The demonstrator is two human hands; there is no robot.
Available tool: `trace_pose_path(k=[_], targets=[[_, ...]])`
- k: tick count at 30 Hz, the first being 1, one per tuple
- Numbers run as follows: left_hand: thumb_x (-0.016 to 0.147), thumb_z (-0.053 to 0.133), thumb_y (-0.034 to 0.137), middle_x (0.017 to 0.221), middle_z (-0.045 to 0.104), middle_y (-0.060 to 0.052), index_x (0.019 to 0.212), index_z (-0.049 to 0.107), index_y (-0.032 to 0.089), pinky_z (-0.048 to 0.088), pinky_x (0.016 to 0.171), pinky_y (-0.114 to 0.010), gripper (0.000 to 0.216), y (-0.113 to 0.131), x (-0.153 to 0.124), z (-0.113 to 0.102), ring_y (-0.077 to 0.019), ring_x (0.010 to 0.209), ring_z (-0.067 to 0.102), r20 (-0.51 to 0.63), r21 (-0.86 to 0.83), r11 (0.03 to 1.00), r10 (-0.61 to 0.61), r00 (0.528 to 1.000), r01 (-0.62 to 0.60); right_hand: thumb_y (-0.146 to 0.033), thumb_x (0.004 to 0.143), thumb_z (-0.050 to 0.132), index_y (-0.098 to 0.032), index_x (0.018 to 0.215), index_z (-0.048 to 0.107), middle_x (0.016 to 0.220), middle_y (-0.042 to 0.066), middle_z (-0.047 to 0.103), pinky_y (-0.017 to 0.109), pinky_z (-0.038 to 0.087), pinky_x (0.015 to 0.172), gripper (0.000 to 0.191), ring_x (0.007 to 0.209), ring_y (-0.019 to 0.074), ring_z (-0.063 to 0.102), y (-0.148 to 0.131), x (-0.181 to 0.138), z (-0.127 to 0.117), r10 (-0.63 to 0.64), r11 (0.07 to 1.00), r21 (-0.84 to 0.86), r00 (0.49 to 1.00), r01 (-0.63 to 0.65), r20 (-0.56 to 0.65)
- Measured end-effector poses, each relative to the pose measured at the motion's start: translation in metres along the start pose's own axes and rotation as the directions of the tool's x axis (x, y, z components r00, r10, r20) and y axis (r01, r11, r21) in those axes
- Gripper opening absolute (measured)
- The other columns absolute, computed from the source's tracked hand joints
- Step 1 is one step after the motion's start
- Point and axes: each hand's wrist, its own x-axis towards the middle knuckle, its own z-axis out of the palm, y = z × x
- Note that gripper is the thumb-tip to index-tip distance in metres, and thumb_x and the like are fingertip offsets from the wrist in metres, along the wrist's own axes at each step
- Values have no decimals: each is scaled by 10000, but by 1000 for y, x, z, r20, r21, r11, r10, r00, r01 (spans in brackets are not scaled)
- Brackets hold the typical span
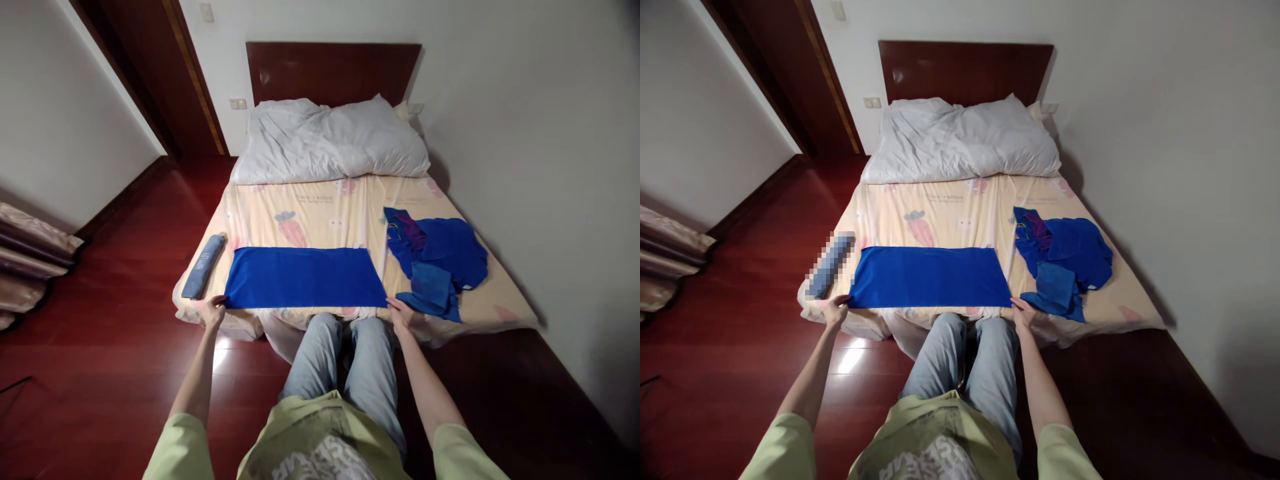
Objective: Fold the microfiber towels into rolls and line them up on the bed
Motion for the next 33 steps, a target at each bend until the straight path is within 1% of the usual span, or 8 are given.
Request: trace_pose_path(k=[4, 7, 11, 17, 21, 26, 29, 33], targets=[[691, 515, 207, 1011, 762, -170, 1038, 763, 91, 507, 1022, -456, 442, 4, 17, 6, -352, 1044, 698, 69, 237, 968, 73, 995, -87, -375, 771, 469, -190, 1033, 686, 975, 184, 736, 629, 494, 989, 387, 1159, 417, 630, -2, 1, 20, -24, 994, -112, 989, 8, -145], [763, 473, 224, 1118, 743, -183, 1058, 761, 93, 467, 1077, -445, 433, 12, 34, 13, -339, 1130, 661, 123, 360, 898, 223, 967, -253, -313, 849, 444, -160, 1222, 673, 1289, 204, 658, 615, 417, 1079, 464, 1297, 375, 546, -18, -8, 55, -206, 950, -278, 957, 145, -204], [822, 434, 223, 1226, 711, -169, 1106, 738, 99, 425, 1135, -436, 434, 35, 70, 24, -299, 1222, 611, 197, 411, 817, 354, 914, -405, -309, 979, 365, -157, 1429, 562, 1536, 155, 492, 531, 352, 1155, 514, 1427, 310, 422, -49, -17, 123, -393, 819, -468, 919, 331, -37], [851, 459, 202, 1443, 580, -153, 1170, 740, 132, 381, 1174, -480, 430, 77, 148, 36, -325, 1360, 496, 325, 507, 706, 374, 868, -494, -359, 1030, 305, -146, 1525, 463, 1621, 142, 383, 582, 199, 1223, 561, 1519, 311, 273, -48, -12, 194, -311, 756, -576, 945, 311, 102], [824, 481, 171, 1517, 509, -147, 1192, 739, 140, 351, 1187, -504, 451, 93, 196, 51, -333, 1430, 420, 421, 580, 636, 300, 856, -509, -361, 1021, 342, -164, 1537, 450, 1645, 127, 348, 589, 167, 1236, 562, 1538, 304, 245, -36, -9, 202, -308, 761, -579, 948, 293, 74], [761, 496, 162, 1277, 676, -164, 1146, 734, 105, 371, 1162, -415, 456, 111, 234, 71, -283, 1296, 553, 554, 635, 576, 126, 823, -515, -340, 999, 380, -171, 1525, 465, 1646, 120, 349, 591, 182, 1236, 559, 1538, 298, 249, -38, -5, 199, -301, 774, -563, 950, 290, 76], [748, 488, 173, 1222, 678, -206, 1180, 698, 46, 408, 1121, -433, 497, 120, 249, 74, -292, 1246, 572, 538, 666, 562, 95, 838, -491, -322, 989, 388, -170, 1528, 462, 1650, 122, 339, 598, 191, 1230, 564, 1539, 304, 246, -41, -4, 198, -289, 776, -563, 954, 284, 84], [768, 486, 160, 1357, 578, -292, 1267, 634, -29, 429, 1090, -532, 554, 129, 246, 80, -392, 1321, 508, 477, 705, 564, 72, 876, -430, -325, 989, 394, -171, 1527, 464, 1651, 117, 340, 586, 184, 1236, 564, 1539, 301, 244, -41, -3, 198, -285, 776, -566, 955, 279, 79]])
